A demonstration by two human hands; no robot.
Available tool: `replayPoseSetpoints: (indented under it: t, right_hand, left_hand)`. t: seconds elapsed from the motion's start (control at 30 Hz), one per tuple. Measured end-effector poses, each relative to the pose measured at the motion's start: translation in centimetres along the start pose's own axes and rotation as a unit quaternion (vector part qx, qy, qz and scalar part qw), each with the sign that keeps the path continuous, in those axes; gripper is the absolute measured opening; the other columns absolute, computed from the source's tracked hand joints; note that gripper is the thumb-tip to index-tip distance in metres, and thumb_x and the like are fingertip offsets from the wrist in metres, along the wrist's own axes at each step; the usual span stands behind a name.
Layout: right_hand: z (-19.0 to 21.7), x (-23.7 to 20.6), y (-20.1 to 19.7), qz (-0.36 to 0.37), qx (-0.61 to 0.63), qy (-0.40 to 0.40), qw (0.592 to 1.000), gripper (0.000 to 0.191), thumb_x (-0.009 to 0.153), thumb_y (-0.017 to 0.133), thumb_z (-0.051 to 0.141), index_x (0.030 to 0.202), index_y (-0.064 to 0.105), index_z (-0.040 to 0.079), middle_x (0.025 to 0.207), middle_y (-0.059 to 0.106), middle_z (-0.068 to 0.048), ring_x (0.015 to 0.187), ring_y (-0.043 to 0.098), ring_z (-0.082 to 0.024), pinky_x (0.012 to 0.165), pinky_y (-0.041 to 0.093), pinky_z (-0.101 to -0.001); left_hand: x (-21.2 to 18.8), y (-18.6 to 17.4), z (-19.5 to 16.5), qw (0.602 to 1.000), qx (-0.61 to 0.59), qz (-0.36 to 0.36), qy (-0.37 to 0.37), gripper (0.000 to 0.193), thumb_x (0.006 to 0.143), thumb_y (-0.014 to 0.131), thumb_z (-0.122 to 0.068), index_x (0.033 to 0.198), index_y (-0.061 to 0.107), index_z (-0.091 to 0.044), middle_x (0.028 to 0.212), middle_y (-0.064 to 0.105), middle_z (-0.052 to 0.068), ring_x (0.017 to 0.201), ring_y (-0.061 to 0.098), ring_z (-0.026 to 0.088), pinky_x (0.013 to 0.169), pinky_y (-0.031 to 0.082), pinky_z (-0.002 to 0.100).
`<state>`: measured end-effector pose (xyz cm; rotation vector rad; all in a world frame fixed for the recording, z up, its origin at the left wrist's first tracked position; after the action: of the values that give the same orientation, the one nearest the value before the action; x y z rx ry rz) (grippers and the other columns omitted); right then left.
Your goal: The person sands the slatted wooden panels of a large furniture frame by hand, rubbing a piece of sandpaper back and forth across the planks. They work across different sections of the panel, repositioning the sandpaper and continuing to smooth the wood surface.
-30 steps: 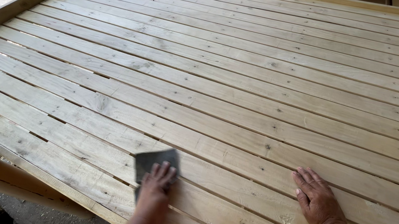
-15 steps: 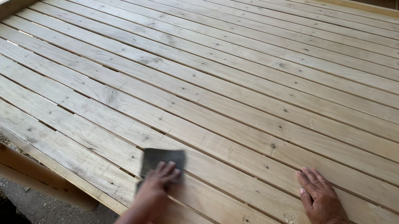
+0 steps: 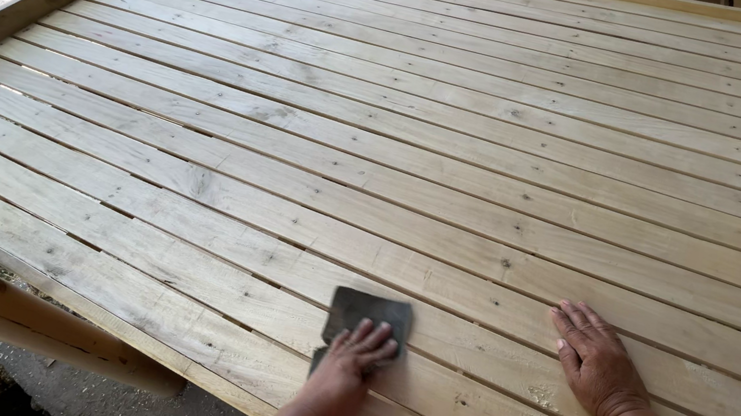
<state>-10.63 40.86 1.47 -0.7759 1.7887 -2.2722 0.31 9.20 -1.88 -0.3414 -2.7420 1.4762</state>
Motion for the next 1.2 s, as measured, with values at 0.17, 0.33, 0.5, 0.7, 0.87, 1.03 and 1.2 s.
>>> replayPoseSetpoints:
  t: [0.17, 0.33, 0.5, 0.7, 0.87, 1.03, 1.2]
  right_hand:
    - [0.3, 0.2, -0.3, -0.006, -0.004, 0.000, 1.000, 0.050, 0.096, 0.052, 0.027, 0.145, 0.055, 0.021, 0.154, 0.051, -0.002, 0.146, 0.042, -0.024, 0.121, 0.034, -0.0382]
    - [0.6, 0.5, -0.4, -0.007, -0.008, 0.003, 1.000, 0.051, 0.095, 0.053, 0.027, 0.145, 0.055, 0.021, 0.153, 0.052, -0.002, 0.145, 0.044, -0.024, 0.120, 0.036, -0.0384]
    - [1.0, 0.7, -0.6, -0.015, -0.004, 0.004, 1.000, 0.053, 0.094, 0.054, 0.026, 0.146, 0.055, 0.019, 0.153, 0.052, -0.003, 0.144, 0.044, -0.025, 0.119, 0.036, -0.0387]
    - [2.0, 0.8, -0.5, -0.018, -0.019, -0.007, 1.000, 0.052, 0.095, 0.053, 0.028, 0.146, 0.055, 0.020, 0.153, 0.053, -0.003, 0.145, 0.043, -0.025, 0.120, 0.035, -0.0383]
    - [2.1, 1.1, -0.4, -0.018, -0.042, 0.014, 0.999, 0.051, 0.097, 0.052, 0.034, 0.146, 0.054, 0.020, 0.152, 0.053, -0.002, 0.146, 0.043, -0.023, 0.122, 0.034, -0.0377]
    - [2.1, 1.1, -0.1, -0.011, -0.050, 0.021, 0.998, 0.053, 0.095, 0.052, 0.036, 0.146, 0.054, 0.021, 0.152, 0.053, -0.003, 0.145, 0.043, -0.024, 0.120, 0.034, -0.0384]
    - [2.1, 1.2, -0.2, -0.024, -0.031, 0.014, 0.999, 0.052, 0.095, 0.053, 0.035, 0.146, 0.054, 0.021, 0.152, 0.054, -0.003, 0.145, 0.044, -0.024, 0.121, 0.035, -0.0384]
  left_hand:
    - [0.9, -9.6, 10.1, 0.970, 0.069, -0.162, -0.169, 0.048, 0.102, 0.048, -0.025, 0.150, 0.049, -0.026, 0.167, 0.026, -0.001, 0.158, 0.013, 0.025, 0.126, 0.009, 0.049]
    - [4.0, -4.1, 1.6, 0.991, 0.073, -0.101, -0.046, 0.061, 0.090, 0.055, -0.010, 0.150, 0.049, -0.018, 0.168, 0.026, 0.008, 0.157, 0.011, 0.031, 0.124, 0.007, 0.054]
    - [4.6, 4.9, -10.7, 0.990, -0.031, 0.024, 0.132, 0.059, 0.090, 0.053, -0.002, 0.147, 0.056, -0.015, 0.167, 0.034, 0.007, 0.158, 0.019, 0.031, 0.127, 0.010, 0.052]
    - [4.0, -8.7, 6.5, 0.978, 0.066, -0.178, -0.084, 0.050, 0.100, 0.047, -0.018, 0.149, 0.053, -0.024, 0.166, 0.032, 0.002, 0.156, 0.018, 0.029, 0.124, 0.013, 0.052]
    - [2.6, -12.0, 10.8, 0.958, 0.117, -0.188, -0.184, 0.065, 0.091, 0.052, -0.015, 0.155, 0.042, -0.019, 0.168, 0.022, 0.006, 0.156, 0.011, 0.031, 0.124, 0.010, 0.051]
    - [3.0, 0.2, -4.2, 0.999, -0.001, -0.028, 0.035, 0.065, 0.086, 0.051, 0.001, 0.150, 0.050, -0.013, 0.168, 0.029, 0.010, 0.158, 0.014, 0.032, 0.126, 0.008, 0.053]
    - [1.7, -5.0, 3.6, 0.993, 0.057, -0.097, -0.028, 0.067, 0.087, 0.052, -0.002, 0.150, 0.051, -0.023, 0.168, 0.030, 0.001, 0.157, 0.018, 0.026, 0.126, 0.011, 0.051]
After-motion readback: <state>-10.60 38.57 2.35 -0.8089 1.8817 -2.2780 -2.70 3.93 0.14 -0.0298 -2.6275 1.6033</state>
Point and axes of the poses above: each hand's wrist, its own x-axis towards the middle knuckle, its own y-axis out of the palm, z = x × y, the point moved 9 cm from there along x, towards the middle knuckle
